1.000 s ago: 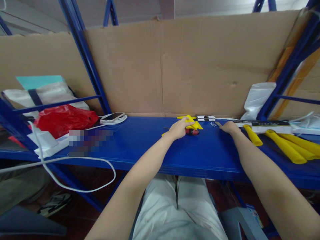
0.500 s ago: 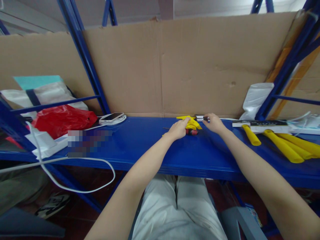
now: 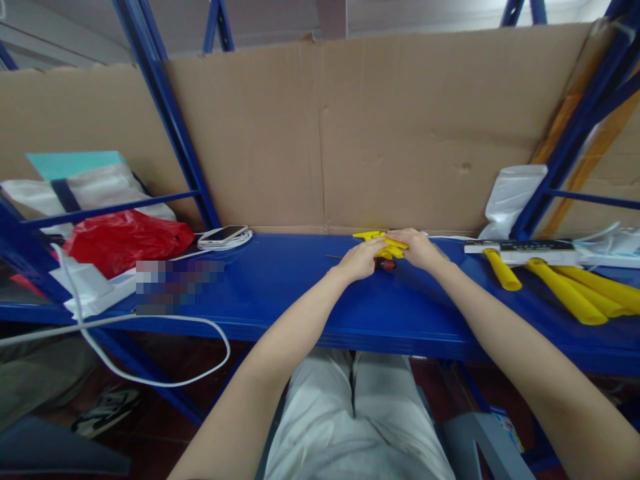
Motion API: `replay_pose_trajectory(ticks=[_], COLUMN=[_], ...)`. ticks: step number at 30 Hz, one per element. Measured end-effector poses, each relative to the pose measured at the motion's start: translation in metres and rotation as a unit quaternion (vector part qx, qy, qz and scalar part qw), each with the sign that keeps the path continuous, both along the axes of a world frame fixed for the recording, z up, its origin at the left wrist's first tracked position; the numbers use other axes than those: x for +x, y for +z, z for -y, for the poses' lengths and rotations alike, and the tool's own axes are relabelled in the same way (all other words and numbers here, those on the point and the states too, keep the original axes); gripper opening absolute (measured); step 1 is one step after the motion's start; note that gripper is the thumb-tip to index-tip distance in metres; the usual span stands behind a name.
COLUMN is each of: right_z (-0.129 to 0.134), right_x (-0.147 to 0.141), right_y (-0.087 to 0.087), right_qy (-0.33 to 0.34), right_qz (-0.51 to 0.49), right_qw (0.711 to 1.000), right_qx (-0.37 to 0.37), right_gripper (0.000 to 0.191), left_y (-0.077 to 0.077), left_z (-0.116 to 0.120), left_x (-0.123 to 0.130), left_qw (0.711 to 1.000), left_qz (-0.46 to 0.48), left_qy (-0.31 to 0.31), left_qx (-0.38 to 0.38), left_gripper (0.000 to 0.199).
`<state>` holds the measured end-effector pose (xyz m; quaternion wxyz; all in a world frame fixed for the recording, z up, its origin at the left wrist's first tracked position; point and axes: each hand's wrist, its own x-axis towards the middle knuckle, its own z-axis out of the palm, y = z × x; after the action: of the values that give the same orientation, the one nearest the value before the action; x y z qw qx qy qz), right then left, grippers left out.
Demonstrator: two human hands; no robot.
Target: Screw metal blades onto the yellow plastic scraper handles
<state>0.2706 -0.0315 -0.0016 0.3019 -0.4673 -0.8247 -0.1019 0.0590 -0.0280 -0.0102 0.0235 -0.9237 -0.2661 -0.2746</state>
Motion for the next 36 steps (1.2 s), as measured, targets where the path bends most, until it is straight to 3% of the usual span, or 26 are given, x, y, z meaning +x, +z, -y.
replay_pose_trajectory(ticks=[5,9,14,18,21,27,32,36], right_z=[-0.009,-0.017,-0.027,-0.03,-0.031,-0.033,-0.031,-0.027], right_x=[0.006,0.01,0.017,0.02,0.019,0.011,0.008,0.007], right_y=[-0.006,-0.014,-0.022,-0.029,-0.033,-0.034,-0.033,-0.029], right_qy=[0.014,-0.035,-0.117,-0.182,-0.198,-0.25,-0.256,-0.243], right_qz=[-0.083,-0.196,-0.357,-0.406,-0.404,-0.287,-0.254,-0.14], right_qw=[0.996,0.98,0.922,0.884,0.88,0.913,0.919,0.941], right_qx=[0.002,-0.011,-0.091,-0.141,-0.15,-0.147,-0.163,-0.187], right_gripper=[0.03,0.022,0.014,0.012,0.02,0.032,0.028,0.026], left_y=[-0.005,-0.005,-0.003,-0.003,-0.003,-0.003,-0.003,-0.003], left_z=[-0.006,-0.006,-0.005,-0.006,-0.005,-0.004,-0.005,-0.005], left_x=[0.002,0.001,-0.001,-0.001,-0.001,0.0,-0.001,-0.001], left_qw=[1.0,1.0,0.999,0.999,0.999,0.999,0.999,0.999], left_qz=[0.015,0.02,0.018,0.023,0.023,0.023,0.028,0.025], left_qy=[-0.021,-0.016,0.005,0.007,0.014,0.014,0.0,0.005], left_qx=[-0.002,-0.013,-0.03,-0.033,-0.039,-0.038,-0.037,-0.037], left_gripper=[0.06,0.058,0.061,0.064,0.063,0.061,0.061,0.062])
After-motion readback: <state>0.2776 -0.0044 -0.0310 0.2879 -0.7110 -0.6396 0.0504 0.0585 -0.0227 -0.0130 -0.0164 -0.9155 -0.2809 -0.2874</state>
